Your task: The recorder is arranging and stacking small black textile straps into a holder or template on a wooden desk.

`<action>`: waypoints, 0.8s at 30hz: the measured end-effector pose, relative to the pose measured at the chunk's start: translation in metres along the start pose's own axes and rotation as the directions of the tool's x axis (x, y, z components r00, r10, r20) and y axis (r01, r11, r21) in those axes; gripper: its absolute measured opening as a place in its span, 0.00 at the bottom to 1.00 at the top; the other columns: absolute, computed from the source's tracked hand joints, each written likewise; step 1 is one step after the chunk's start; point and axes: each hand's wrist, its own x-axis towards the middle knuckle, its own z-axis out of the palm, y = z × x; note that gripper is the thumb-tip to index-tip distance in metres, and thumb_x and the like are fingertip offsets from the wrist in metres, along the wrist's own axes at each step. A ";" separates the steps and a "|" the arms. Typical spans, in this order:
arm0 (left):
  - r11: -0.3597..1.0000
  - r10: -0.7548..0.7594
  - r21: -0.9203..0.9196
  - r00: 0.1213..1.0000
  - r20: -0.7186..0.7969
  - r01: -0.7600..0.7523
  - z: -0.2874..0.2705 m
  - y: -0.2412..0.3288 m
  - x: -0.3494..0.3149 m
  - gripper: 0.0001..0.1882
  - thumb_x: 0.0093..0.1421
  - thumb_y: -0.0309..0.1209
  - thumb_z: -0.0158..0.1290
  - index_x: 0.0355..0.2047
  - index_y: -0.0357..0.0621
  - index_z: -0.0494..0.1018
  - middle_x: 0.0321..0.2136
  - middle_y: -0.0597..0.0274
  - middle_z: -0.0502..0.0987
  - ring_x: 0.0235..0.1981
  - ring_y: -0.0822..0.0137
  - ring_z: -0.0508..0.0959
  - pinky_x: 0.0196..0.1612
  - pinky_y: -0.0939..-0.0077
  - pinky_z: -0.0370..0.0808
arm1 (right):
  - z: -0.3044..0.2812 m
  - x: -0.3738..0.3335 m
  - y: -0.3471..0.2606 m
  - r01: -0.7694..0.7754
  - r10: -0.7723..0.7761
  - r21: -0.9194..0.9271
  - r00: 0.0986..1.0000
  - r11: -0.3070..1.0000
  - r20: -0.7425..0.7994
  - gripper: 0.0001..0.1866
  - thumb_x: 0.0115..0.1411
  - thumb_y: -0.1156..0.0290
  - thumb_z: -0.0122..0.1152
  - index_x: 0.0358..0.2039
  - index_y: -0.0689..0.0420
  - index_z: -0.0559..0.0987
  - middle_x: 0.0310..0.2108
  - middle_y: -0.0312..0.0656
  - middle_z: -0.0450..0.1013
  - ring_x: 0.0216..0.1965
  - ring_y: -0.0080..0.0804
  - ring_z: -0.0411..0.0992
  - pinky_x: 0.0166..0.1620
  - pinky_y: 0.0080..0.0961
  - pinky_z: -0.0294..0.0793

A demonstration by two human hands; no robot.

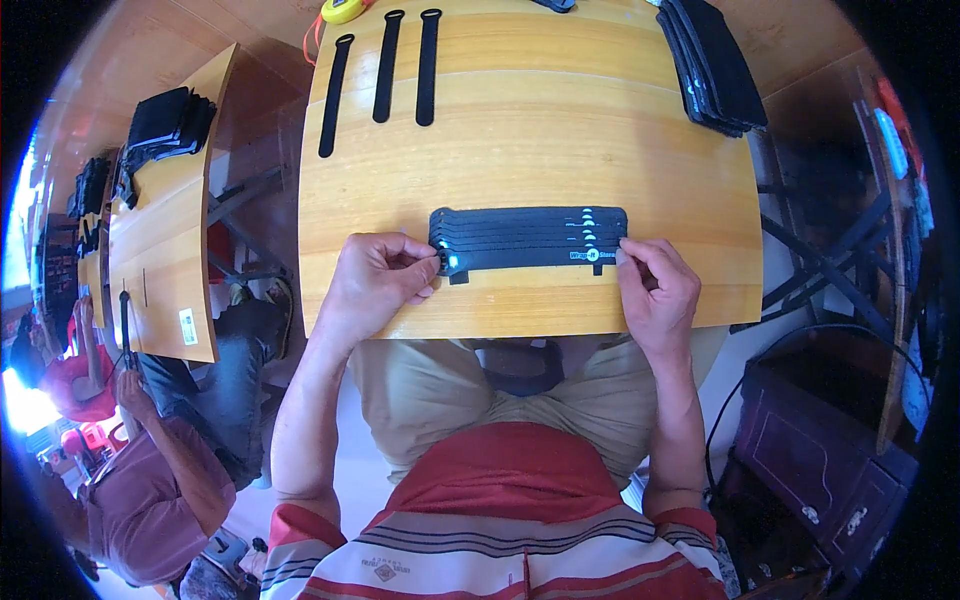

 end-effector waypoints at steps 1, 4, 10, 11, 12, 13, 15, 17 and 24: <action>1.000 0.005 0.009 1.000 0.000 -0.005 0.000 0.000 0.000 0.06 0.66 0.24 0.63 0.38 0.31 0.82 0.28 0.61 0.83 0.26 0.76 0.81 0.31 0.82 0.79 | -0.001 0.000 -0.001 0.000 0.000 -0.002 1.000 1.000 -0.001 0.06 0.60 0.82 0.66 0.38 0.63 0.83 0.31 0.47 0.79 0.28 0.36 0.79 0.31 0.28 0.76; 1.000 0.007 0.023 1.000 -0.015 -0.007 0.001 0.000 0.001 0.05 0.65 0.23 0.62 0.37 0.31 0.82 0.27 0.61 0.83 0.26 0.76 0.81 0.31 0.82 0.79 | -0.002 0.000 -0.003 -0.029 0.029 0.014 1.000 0.999 0.005 0.06 0.59 0.83 0.66 0.38 0.63 0.83 0.31 0.47 0.79 0.28 0.37 0.79 0.32 0.29 0.76; 1.000 -0.012 0.012 1.000 -0.019 0.012 0.000 0.000 0.000 0.05 0.65 0.22 0.62 0.36 0.31 0.82 0.27 0.61 0.83 0.26 0.76 0.80 0.31 0.82 0.79 | 0.001 0.000 -0.002 -0.032 0.032 0.036 0.999 0.999 0.008 0.07 0.58 0.83 0.66 0.38 0.63 0.83 0.30 0.48 0.78 0.29 0.39 0.79 0.33 0.30 0.76; 1.000 -0.010 0.010 1.000 -0.015 0.010 0.001 0.001 0.000 0.05 0.65 0.22 0.62 0.36 0.31 0.82 0.27 0.61 0.83 0.26 0.76 0.80 0.31 0.82 0.79 | 0.001 0.000 -0.001 -0.013 0.013 0.037 1.000 0.999 0.004 0.07 0.58 0.83 0.66 0.38 0.63 0.83 0.30 0.48 0.78 0.30 0.40 0.79 0.33 0.31 0.76; 1.000 -0.014 0.005 1.000 -0.018 0.014 0.001 0.001 0.000 0.05 0.64 0.22 0.62 0.36 0.31 0.82 0.26 0.61 0.83 0.26 0.76 0.80 0.31 0.82 0.79 | 0.002 0.000 0.000 0.007 -0.006 0.037 1.000 0.999 -0.001 0.07 0.58 0.83 0.66 0.38 0.64 0.83 0.30 0.48 0.78 0.30 0.40 0.79 0.33 0.31 0.76; 1.000 -0.015 0.002 1.000 -0.020 0.015 0.002 0.003 0.000 0.05 0.64 0.22 0.62 0.36 0.31 0.82 0.26 0.61 0.83 0.26 0.76 0.80 0.32 0.81 0.79 | 0.001 0.000 0.000 0.007 -0.007 0.033 1.000 0.999 -0.006 0.07 0.58 0.83 0.66 0.38 0.64 0.83 0.30 0.48 0.78 0.30 0.40 0.79 0.33 0.31 0.76; 1.000 -0.004 0.001 1.000 -0.014 0.004 0.003 0.005 -0.001 0.05 0.64 0.22 0.62 0.36 0.31 0.82 0.26 0.61 0.83 0.26 0.77 0.80 0.32 0.81 0.79 | -0.001 -0.001 0.001 0.006 -0.006 0.046 1.000 0.999 -0.013 0.07 0.58 0.83 0.65 0.38 0.64 0.83 0.30 0.49 0.79 0.30 0.42 0.79 0.34 0.33 0.77; 1.000 -0.001 -0.003 1.000 -0.013 0.001 0.002 0.004 -0.001 0.05 0.64 0.22 0.62 0.36 0.31 0.82 0.26 0.61 0.83 0.26 0.77 0.80 0.32 0.82 0.79 | 0.000 0.000 0.001 0.004 -0.003 0.039 1.000 0.999 -0.008 0.07 0.58 0.83 0.65 0.38 0.64 0.83 0.30 0.49 0.79 0.31 0.42 0.80 0.34 0.33 0.77; 1.000 0.013 -0.006 1.000 -0.004 -0.013 0.001 0.001 0.000 0.05 0.65 0.22 0.62 0.38 0.31 0.82 0.26 0.60 0.83 0.26 0.77 0.80 0.31 0.82 0.79 | 0.001 0.000 -0.002 -0.017 0.017 0.043 1.000 0.999 -0.010 0.07 0.58 0.83 0.65 0.38 0.64 0.83 0.30 0.50 0.79 0.31 0.44 0.80 0.35 0.34 0.78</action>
